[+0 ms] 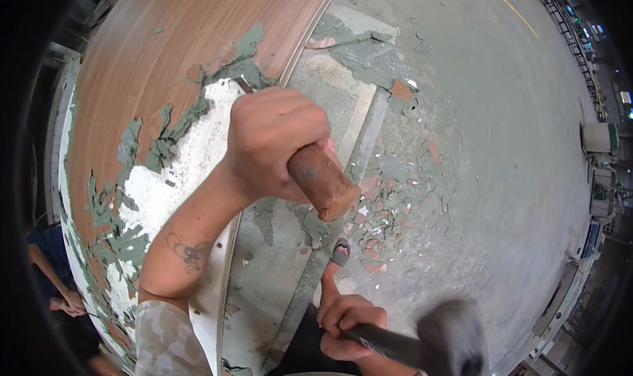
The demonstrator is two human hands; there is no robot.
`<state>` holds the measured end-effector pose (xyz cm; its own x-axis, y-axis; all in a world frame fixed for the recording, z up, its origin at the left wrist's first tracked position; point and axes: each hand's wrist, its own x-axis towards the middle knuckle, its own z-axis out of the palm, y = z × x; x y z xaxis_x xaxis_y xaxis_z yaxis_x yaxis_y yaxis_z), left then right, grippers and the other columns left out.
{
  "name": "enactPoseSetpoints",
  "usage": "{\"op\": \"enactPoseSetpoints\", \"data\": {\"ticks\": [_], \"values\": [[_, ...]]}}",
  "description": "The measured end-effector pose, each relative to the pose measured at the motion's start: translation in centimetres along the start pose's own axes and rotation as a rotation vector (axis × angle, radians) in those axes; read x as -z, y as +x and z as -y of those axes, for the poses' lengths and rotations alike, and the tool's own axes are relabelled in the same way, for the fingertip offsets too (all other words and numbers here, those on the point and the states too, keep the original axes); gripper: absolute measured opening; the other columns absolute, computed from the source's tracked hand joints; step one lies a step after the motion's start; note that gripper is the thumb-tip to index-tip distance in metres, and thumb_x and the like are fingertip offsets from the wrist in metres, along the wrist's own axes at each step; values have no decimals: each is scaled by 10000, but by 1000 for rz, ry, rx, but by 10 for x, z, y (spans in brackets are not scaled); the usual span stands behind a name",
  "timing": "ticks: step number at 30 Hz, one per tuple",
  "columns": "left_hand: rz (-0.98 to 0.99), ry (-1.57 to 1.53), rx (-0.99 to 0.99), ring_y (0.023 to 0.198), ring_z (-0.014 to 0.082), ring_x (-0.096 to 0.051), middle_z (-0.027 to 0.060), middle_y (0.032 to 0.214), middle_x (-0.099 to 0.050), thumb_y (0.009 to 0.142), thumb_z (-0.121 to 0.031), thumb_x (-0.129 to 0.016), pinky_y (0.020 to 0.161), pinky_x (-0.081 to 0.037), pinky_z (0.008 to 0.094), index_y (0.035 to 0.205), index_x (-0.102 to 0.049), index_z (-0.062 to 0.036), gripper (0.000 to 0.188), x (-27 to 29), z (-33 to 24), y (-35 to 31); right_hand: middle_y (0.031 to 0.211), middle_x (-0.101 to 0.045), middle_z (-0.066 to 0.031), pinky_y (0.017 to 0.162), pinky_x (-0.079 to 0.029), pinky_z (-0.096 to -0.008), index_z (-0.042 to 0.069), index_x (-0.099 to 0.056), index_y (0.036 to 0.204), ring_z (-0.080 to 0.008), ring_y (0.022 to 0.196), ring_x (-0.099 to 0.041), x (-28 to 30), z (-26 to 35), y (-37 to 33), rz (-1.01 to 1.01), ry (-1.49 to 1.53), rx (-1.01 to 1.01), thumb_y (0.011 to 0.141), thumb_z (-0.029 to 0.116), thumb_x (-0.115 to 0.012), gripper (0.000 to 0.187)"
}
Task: Using a hammer and chisel to chip off material or coating from a large wooden board on a table.
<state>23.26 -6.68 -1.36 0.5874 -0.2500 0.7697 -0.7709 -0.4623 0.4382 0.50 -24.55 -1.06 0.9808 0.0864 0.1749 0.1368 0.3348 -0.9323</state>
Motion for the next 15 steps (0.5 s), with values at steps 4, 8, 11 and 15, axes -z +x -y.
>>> {"op": "enactPoseSetpoints", "data": {"ticks": [4, 8, 11, 15], "values": [[-24, 5, -15, 508, 274, -514, 39, 573, -444, 548, -199, -723, 466, -386, 394, 634, -434, -141, 308, 0, 4, 0, 653, -442, -39, 430, -351, -301, 72, -423, 998, -126, 465, -403, -16, 3, 12, -157, -216, -270, 1079, 574, -529, 520], [-86, 9, -51, 502, 281, -510, 45, 568, -448, 543, -196, -720, 456, -385, 398, 627, -431, -141, 307, 5, 8, 8, 596, -377, -25, 406, -330, -304, 92, -408, 964, -133, 448, -369, -7, -1, 10, -118, -182, -263, 1067, 613, -526, 543], [-45, 6, -3, 500, 283, -508, 48, 562, -442, 547, -189, -717, 449, -380, 401, 624, -430, -141, 300, 3, 10, 0, 593, -371, -24, 402, -325, -314, 94, -412, 957, -146, 443, -364, -13, 6, 15, -115, -224, -322, 1079, 603, -504, 531], [-27, 13, -17, 495, 276, -505, 44, 554, -429, 547, -180, -708, 446, -376, 400, 619, -424, -140, 296, -2, 7, -2, 590, -367, -27, 406, -325, -309, 78, -445, 993, -136, 454, -389, -5, -5, -4, -144, -194, -271, 1111, 517, -478, 455]]}}
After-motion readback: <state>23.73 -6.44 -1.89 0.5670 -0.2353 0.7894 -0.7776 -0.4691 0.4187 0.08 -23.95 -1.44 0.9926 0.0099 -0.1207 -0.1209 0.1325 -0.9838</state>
